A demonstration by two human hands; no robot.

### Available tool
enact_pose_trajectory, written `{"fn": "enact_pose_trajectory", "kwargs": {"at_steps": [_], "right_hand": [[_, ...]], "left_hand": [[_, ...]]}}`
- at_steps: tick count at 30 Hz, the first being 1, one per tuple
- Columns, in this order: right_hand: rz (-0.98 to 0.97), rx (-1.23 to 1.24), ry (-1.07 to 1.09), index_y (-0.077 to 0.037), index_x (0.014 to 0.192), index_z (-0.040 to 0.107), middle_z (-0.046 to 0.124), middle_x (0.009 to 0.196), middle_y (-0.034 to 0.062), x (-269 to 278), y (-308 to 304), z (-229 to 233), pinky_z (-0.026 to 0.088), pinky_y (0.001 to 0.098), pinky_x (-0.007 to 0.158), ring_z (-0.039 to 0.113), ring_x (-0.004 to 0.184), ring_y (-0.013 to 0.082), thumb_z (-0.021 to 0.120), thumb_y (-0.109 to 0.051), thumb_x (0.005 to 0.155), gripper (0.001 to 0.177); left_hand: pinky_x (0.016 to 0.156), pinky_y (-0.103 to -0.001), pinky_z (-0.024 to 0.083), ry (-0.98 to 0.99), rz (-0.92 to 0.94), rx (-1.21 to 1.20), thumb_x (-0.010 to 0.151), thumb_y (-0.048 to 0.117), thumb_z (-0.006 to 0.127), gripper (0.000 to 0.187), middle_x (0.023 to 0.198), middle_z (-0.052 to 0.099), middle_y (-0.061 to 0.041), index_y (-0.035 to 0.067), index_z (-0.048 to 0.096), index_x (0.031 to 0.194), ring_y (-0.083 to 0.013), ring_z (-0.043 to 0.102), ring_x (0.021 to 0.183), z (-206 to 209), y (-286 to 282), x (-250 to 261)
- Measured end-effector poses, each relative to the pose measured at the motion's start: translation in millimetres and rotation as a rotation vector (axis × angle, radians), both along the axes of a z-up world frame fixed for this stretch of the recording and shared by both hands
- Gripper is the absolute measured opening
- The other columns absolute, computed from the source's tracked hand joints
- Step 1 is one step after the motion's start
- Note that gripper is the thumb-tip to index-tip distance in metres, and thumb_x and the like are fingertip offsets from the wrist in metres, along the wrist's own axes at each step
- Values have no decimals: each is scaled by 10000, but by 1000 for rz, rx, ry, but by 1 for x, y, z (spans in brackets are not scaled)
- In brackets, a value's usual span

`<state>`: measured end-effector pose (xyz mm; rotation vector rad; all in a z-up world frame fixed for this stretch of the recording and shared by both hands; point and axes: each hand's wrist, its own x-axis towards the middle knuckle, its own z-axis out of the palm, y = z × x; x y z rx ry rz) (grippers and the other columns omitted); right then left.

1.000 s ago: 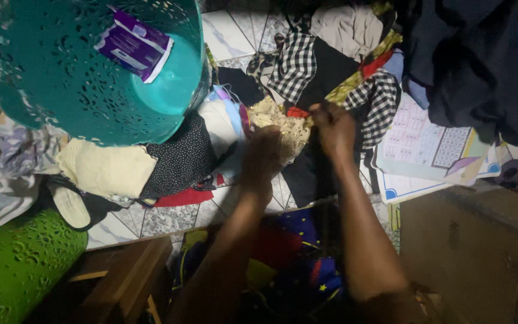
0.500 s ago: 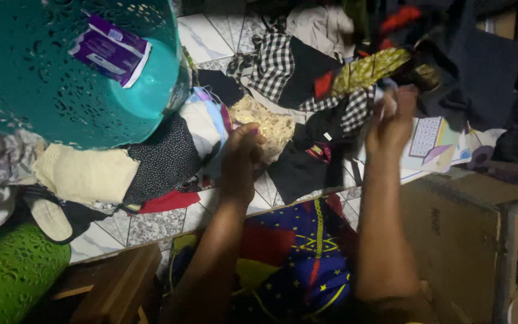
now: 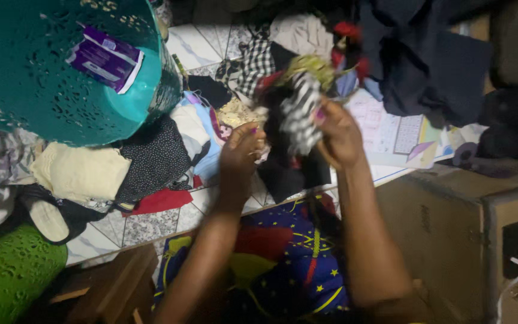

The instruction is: The person sorts various pieces of laundry by hand, picking up items one at a time from a pile, shaking them out, and placing them into different stacks.

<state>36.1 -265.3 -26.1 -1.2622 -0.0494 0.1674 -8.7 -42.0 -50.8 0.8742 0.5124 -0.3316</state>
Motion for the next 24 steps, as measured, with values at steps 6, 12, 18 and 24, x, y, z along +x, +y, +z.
{"fn": "enact_pose_trajectory", "kwargs": {"at_steps": [6,12,18,24], "right_hand": [[602,-25,333,-18,1368,653,698,1343,94,-49,44,30,476,328,1097,634,1238,182,727,-262,956,485],[727,-357,318,-77,1340,659,716,1262,35,-52,59,64,501,286,1041,633,1197,144,686,-324,950,462],[61,-291,275,-123,1446,527,687,1165,23,-41,26,68,486,265,871,652,1031,125,722,-332,936,585],[2,-16,363,-50,1325,588,690,1114,3,-50,26,45,515,257,859,648,967,97,604,-325,1021,410]], "left_hand": [[795,-291,497,-261,-88,92,981,250,668,364,1030,684,-39,42,612,1274,-129,629,877,-16,11,1],[785,-357,522,199,125,-5,974,266,741,378,1020,685,-64,45,619,1254,-172,644,858,-30,28,1],[682,-468,470,-27,-78,149,966,126,804,476,989,619,-190,-65,572,1335,-302,590,769,27,16,-13],[1088,-286,451,-464,-300,235,935,248,728,683,1408,650,-132,-7,516,1532,-150,613,1236,41,-15,-19]]}}
